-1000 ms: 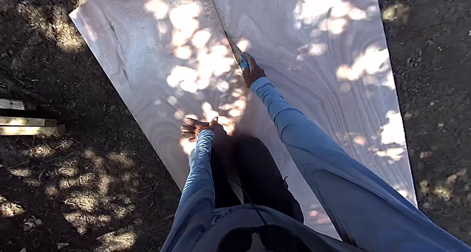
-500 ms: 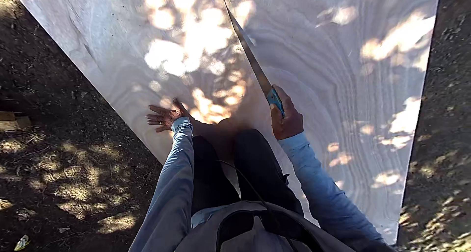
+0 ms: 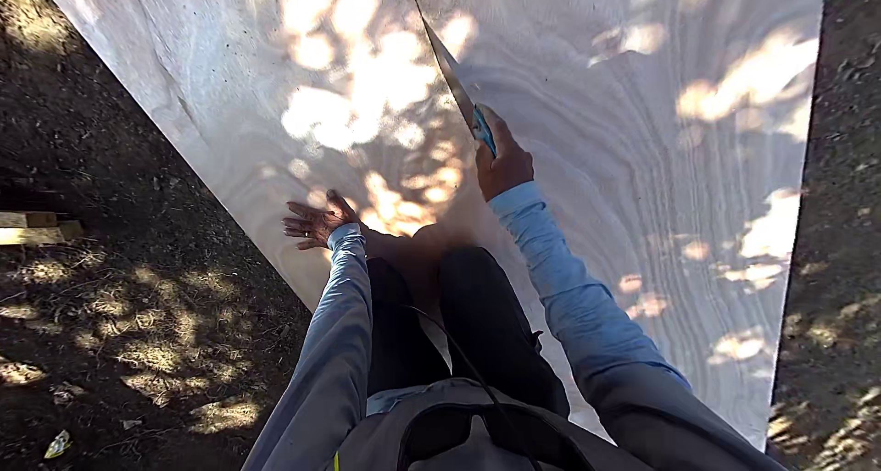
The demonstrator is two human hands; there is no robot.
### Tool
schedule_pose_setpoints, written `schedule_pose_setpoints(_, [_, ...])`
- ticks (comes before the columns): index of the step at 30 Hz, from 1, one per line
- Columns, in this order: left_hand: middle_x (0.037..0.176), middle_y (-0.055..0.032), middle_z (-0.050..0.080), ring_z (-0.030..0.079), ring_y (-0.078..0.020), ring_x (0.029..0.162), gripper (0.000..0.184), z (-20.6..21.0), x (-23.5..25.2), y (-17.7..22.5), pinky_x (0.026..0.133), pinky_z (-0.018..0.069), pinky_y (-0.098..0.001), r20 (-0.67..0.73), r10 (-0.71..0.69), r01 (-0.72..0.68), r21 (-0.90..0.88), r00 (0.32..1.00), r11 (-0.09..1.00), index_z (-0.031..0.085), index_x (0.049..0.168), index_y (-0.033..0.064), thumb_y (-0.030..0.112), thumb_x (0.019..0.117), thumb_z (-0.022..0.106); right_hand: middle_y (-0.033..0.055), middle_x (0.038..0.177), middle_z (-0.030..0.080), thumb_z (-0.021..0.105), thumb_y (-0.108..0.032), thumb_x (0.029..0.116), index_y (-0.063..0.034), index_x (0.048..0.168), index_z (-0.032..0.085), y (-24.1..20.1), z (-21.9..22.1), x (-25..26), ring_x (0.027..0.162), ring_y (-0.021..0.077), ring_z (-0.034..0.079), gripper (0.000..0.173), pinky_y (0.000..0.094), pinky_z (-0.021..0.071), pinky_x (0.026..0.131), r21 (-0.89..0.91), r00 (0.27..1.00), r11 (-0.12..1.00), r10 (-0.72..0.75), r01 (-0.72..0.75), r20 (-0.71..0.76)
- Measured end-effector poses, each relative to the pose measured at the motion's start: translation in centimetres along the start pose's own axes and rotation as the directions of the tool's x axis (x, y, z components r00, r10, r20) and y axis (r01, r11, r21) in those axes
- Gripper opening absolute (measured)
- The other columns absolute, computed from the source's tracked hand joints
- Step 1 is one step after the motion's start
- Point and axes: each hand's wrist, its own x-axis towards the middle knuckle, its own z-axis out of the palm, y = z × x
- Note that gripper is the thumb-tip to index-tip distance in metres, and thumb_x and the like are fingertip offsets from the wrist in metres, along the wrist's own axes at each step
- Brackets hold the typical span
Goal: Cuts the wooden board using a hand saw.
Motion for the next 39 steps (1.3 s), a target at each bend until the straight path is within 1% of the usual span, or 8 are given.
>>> schedule_pose_setpoints(2, [0.17, -0.015, 0.018, 0.011, -0.0356, 0.158, 0.105, 0.1, -0.4, -1.0, 0.115, 0.0074, -0.0776, -0.004, 0.002, -0.002, 0.018, 1.0, 1.0, 0.012, 0.166, 0.0294, 0.09, 0.082, 0.029, 0.0141, 0.104, 0.075, 0.048, -0.024, 0.1078, -0.0292, 0.159, 0.042, 7.3, 4.2, -6.0, 0.067, 0.0321, 0.071, 0.051, 0.0563, 0.0575, 0.056, 0.21, 0.996, 0.976, -0.031, 0.048, -0.084])
schedule_pose_setpoints(6, [0.17, -0.0142, 0.018, 0.012, -0.0348, 0.158, 0.103, 0.4, -0.2, -0.5, 0.116, 0.0086, -0.0764, -0.014, 0.007, -0.007, 0.028, 1.0, 1.0, 0.011, 0.166, 0.0277, 0.089, 0.0838, 0.026, 0.0151, 0.098, 0.075, 0.051, -0.026, 0.1061, -0.0262, 0.157, 0.046, 10.0, 2.3, -10.6, 0.067, 0.0308, 0.071, 0.051, 0.0539, 0.0585, 0.061, 0.282, 1.0, 0.959, 0.027, -0.024, -0.008])
schedule_pose_setpoints(14, [0.171, -0.0166, 0.01, 0.008, -0.0379, 0.158, 0.107, 0.6, 0.3, -0.7, 0.116, 0.0069, -0.0761, 0.049, 0.001, -0.006, 0.099, 0.999, 0.995, 0.0, 0.166, 0.0292, 0.092, 0.0823, 0.021, 0.0102, 0.137, 0.067, 0.046, -0.024, 0.1071, -0.033, 0.161, 0.035, -1.3, 4.1, 11.2, 0.116, 0.0356, 0.069, 0.056, 0.0588, 0.0528, 0.097, 0.246, 0.989, 0.968, 0.016, -0.053, 0.149])
schedule_pose_setpoints(20, [0.17, -0.0143, 0.018, 0.011, -0.0344, 0.158, 0.105, 0.2, -0.2, -0.6, 0.116, 0.0082, -0.0753, -0.012, 0.008, -0.007, 0.049, 1.0, 0.999, 0.01, 0.166, 0.0279, 0.09, 0.0829, 0.024, 0.0155, 0.105, 0.074, 0.048, -0.026, 0.1082, -0.0327, 0.159, 0.039, 8.1, 5.2, -4.8, 0.07, 0.0346, 0.071, 0.052, 0.0591, 0.0575, 0.06, 0.306, 1.0, 0.952, -0.012, 0.01, 0.004])
schedule_pose_setpoints(24, [0.17, -0.015, 0.017, 0.012, -0.0349, 0.158, 0.104, 0.4, -0.3, -0.6, 0.117, 0.0103, -0.0748, -0.01, 0.01, -0.009, 0.059, 1.0, 0.998, 0.012, 0.166, 0.026, 0.089, 0.0844, 0.025, 0.0144, 0.091, 0.074, 0.05, -0.031, 0.107, -0.0264, 0.156, 0.046, 11.0, 3.1, -11.3, 0.063, 0.0288, 0.069, 0.049, 0.053, 0.0585, 0.058, 0.293, 0.999, 0.955, 0.034, -0.037, 0.014])
schedule_pose_setpoints(32, [0.17, -0.014, 0.019, 0.012, -0.0358, 0.158, 0.103, 0.8, 0.1, -0.7, 0.116, 0.0078, -0.0765, -0.037, 0.003, -0.002, 0.014, 0.999, 1.0, 0.013, 0.166, 0.03, 0.09, 0.0831, 0.026, 0.0095, 0.136, 0.068, 0.046, -0.024, 0.1067, -0.0326, 0.161, 0.036, -0.9, 5.5, 10.3, 0.114, 0.0349, 0.07, 0.056, 0.0586, 0.0537, 0.095, 0.253, 0.993, 0.966, 0.019, -0.049, 0.118])
schedule_pose_setpoints(34, [0.17, -0.014, 0.019, 0.011, -0.0356, 0.158, 0.104, 0.8, -0.1, -1.0, 0.116, 0.0077, -0.0763, -0.024, 0.008, -0.008, 0.016, 1.0, 1.0, 0.013, 0.165, 0.0305, 0.091, 0.0825, 0.028, 0.0105, 0.135, 0.068, 0.046, -0.024, 0.1076, -0.0353, 0.161, 0.034, 0.0, 4.4, 8.1, 0.111, 0.036, 0.071, 0.056, 0.0596, 0.0547, 0.092, 0.25, 0.989, 0.966, 0.031, -0.066, 0.142])
schedule_pose_setpoints(39, [0.17, -0.0141, 0.018, 0.011, -0.0343, 0.158, 0.105, 0.3, -0.2, -0.5, 0.117, 0.009, -0.0741, -0.021, 0.01, -0.009, 0.043, 1.0, 0.999, 0.012, 0.166, 0.0282, 0.091, 0.0824, 0.023, 0.016, 0.1, 0.074, 0.049, -0.028, 0.1079, -0.0338, 0.159, 0.039, 8.5, 4.5, -7.0, 0.069, 0.0353, 0.071, 0.052, 0.0596, 0.0571, 0.06, 0.303, 0.999, 0.952, 0.029, -0.037, 0.03])
